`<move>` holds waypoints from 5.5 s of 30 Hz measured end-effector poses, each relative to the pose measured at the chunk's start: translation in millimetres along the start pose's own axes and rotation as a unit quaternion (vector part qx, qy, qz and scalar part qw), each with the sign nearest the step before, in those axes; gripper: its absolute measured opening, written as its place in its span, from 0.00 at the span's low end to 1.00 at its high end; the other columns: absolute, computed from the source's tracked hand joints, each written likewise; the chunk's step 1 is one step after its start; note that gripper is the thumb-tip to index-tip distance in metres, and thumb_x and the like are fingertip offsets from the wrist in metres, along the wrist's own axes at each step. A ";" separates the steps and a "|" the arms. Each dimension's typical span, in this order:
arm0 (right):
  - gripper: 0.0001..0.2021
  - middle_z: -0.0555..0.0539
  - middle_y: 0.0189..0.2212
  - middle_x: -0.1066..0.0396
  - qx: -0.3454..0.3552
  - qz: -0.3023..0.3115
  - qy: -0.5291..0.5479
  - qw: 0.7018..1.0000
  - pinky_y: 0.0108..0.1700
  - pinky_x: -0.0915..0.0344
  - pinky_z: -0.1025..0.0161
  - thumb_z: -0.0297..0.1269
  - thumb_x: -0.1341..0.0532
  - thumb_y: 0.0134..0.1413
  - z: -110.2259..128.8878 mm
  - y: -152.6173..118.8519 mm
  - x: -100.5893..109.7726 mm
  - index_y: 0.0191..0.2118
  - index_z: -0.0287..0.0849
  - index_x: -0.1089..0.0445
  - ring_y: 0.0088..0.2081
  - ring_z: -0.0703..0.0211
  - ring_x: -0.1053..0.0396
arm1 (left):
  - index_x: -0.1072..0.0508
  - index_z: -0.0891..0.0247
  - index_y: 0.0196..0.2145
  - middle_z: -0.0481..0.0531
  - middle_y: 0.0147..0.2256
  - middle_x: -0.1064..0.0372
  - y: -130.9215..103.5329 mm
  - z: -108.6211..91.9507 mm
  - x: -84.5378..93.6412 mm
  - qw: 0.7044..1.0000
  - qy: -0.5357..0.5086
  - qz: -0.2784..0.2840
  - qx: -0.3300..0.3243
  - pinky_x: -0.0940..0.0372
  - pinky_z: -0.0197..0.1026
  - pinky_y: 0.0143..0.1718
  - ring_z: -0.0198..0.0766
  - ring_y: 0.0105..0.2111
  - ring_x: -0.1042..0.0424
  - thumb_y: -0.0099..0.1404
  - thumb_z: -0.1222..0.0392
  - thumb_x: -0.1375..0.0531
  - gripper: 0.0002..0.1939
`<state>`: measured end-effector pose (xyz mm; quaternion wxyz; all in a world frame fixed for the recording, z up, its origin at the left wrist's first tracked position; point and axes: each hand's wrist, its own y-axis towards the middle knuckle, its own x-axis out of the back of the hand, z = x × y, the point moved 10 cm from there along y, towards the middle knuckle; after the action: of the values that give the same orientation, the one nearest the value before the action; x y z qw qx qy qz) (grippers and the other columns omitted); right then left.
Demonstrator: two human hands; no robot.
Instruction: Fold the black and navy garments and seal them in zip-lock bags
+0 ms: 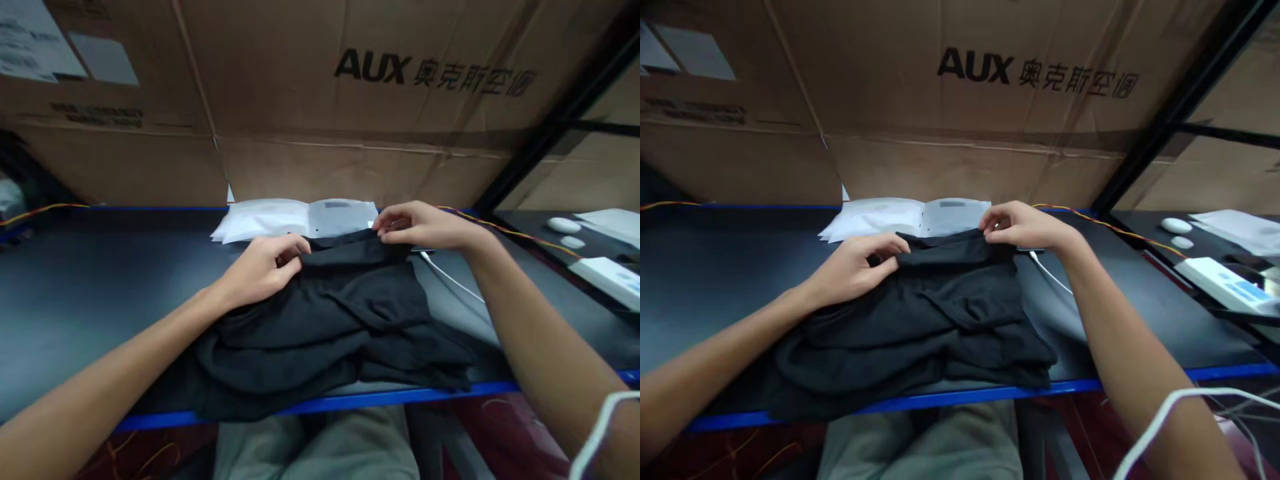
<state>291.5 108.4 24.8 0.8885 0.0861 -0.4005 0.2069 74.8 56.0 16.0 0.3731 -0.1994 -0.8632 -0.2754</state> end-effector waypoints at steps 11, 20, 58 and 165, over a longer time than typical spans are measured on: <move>0.16 0.44 0.38 0.21 0.034 -0.073 -0.148 0.986 0.45 0.33 0.55 0.43 0.34 0.46 7.9 3.7 6.7 0.41 0.41 0.22 0.40 0.47 0.26 | 0.32 0.58 0.49 0.48 0.34 0.29 -0.4 25.3 15.6 0.994 0.015 -0.080 0.070 0.38 0.40 0.32 0.39 0.29 0.30 0.59 0.58 0.40 0.19; 0.16 0.40 0.38 0.23 0.051 -0.201 -0.171 0.963 0.44 0.35 0.55 0.43 0.36 0.51 9.6 2.6 22.4 0.41 0.38 0.23 0.38 0.49 0.28 | 0.29 0.62 0.33 0.52 0.34 0.29 3.0 9.6 11.1 0.995 0.096 -0.037 -0.011 0.38 0.41 0.39 0.41 0.35 0.31 0.61 0.62 0.44 0.04; 0.21 0.53 0.22 0.28 -0.064 0.461 0.033 0.884 0.25 0.34 0.70 0.49 0.25 0.35 51.0 -62.0 -139.7 0.30 0.37 0.28 0.23 0.65 0.31 | 0.21 0.54 0.45 0.50 0.39 0.22 -64.4 -19.8 -5.7 0.890 -0.090 0.421 0.153 0.29 0.35 0.37 0.41 0.36 0.24 0.52 0.57 0.32 0.19; 0.14 0.58 0.16 0.44 -0.022 -0.277 0.683 0.675 0.16 0.45 0.78 0.21 0.51 0.64 -2.6 2.5 -0.4 0.28 0.41 0.39 0.14 0.75 0.49 | 0.26 0.64 0.38 0.48 0.24 0.30 -14.4 41.4 24.5 0.936 -0.251 -0.012 0.246 0.43 0.37 0.17 0.35 0.16 0.34 0.62 0.47 0.39 0.17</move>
<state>292.0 111.4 22.8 0.9328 0.0080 0.3560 -0.0563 29.0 74.2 6.2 0.1788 -0.1536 -0.9718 0.0002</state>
